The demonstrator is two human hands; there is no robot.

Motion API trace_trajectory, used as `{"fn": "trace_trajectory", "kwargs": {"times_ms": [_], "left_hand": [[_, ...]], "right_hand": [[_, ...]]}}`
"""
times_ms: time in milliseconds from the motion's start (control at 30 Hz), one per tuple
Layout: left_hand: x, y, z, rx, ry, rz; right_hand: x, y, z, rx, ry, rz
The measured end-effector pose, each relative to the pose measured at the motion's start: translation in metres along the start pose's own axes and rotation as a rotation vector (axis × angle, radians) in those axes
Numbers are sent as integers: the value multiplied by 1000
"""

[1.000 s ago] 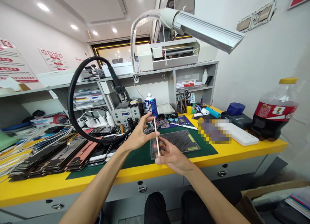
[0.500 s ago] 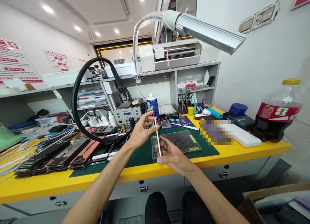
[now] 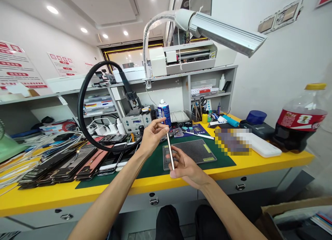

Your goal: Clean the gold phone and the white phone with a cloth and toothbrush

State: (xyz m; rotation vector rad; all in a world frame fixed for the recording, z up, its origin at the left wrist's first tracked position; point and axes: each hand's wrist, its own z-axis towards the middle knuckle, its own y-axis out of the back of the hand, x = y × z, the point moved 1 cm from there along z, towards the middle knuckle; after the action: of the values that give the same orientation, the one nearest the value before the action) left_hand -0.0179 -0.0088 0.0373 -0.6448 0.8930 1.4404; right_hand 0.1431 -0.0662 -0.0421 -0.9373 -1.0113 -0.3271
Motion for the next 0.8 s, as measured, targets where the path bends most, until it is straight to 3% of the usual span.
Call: {"fn": "trace_trajectory", "kwargs": {"times_ms": [500, 800], "left_hand": [[-20, -11, -6, -80, 22, -88], [-45, -16, -27, 22, -44, -104]], "right_hand": [[-6, 6, 2, 52, 40, -88], [-10, 3, 6, 90, 146, -140]]}}
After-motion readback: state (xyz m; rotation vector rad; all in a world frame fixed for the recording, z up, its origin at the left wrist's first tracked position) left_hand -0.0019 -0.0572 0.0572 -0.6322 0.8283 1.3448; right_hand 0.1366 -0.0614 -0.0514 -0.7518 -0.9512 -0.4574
